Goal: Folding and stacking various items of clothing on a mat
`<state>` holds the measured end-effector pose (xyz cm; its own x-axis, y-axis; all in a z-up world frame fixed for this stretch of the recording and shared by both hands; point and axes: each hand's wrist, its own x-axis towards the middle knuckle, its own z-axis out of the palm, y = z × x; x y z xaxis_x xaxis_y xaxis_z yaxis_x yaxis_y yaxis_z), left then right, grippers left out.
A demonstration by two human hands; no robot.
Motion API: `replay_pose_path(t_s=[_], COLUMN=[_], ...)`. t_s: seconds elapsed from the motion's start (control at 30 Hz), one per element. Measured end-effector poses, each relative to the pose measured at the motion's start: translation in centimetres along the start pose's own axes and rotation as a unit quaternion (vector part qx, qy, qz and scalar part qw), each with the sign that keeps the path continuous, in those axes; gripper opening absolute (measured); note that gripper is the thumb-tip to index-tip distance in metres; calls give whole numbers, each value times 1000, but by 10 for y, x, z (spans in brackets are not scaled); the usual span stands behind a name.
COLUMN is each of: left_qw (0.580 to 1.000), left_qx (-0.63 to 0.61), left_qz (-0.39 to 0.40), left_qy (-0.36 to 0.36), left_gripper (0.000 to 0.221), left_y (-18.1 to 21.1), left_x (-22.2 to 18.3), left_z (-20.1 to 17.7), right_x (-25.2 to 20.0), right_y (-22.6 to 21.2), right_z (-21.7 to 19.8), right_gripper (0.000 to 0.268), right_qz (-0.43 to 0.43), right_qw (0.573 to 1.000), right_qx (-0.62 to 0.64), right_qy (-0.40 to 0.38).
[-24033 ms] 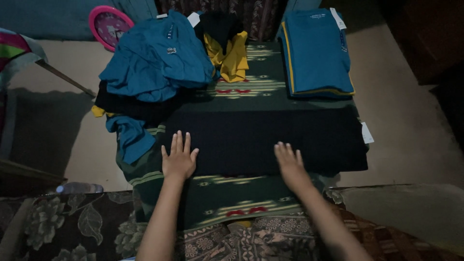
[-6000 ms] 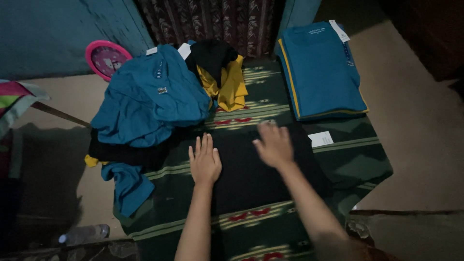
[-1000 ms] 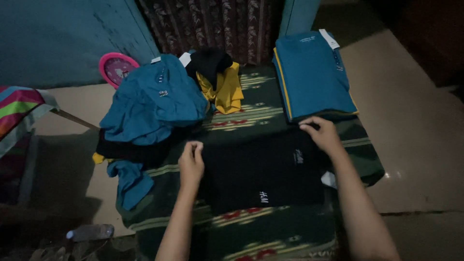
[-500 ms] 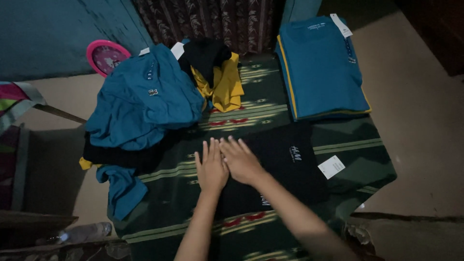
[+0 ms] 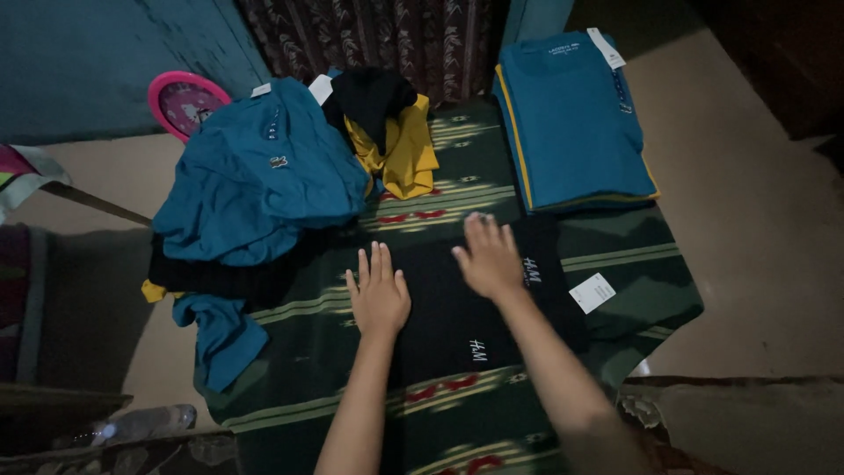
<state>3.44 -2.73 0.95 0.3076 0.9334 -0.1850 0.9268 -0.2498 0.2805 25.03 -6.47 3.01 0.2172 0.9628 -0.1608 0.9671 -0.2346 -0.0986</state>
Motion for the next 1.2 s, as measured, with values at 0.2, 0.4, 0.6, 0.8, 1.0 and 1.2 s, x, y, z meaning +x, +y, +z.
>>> replay_pose_path(t_s=[0.2,0.4,0.6,0.8,1.0,1.2], left_qw=[1000,1000,1000,1000,999,998], left_qx=[8,-1,2,10,-48,-48], left_qz=[-6,-6,-10,-11,13,22], left_qy=[-7,-5,-8,-2,3,15], left_gripper=[62,62,62,62,60,59], left_y=[3,3,3,3,-7,-10], left_x=[-2,0,-2,0,2,-1], left_z=[-6,-5,-5,-4,-2,-6], right_x=[4,2,-11,-10,-30,-39], right_y=[36,39,39,17,-82,-79], right_z=[8,14,13,15,25,-4], right_gripper=[74,79,76,71,62,66], right_qz=[74,130,185,189,-60,-69], right_qw=[996,989,979,981,990,993], right_qx=[43,65,88,33,22,88], right_qy=[-15,-12,-12,-1,128,-32])
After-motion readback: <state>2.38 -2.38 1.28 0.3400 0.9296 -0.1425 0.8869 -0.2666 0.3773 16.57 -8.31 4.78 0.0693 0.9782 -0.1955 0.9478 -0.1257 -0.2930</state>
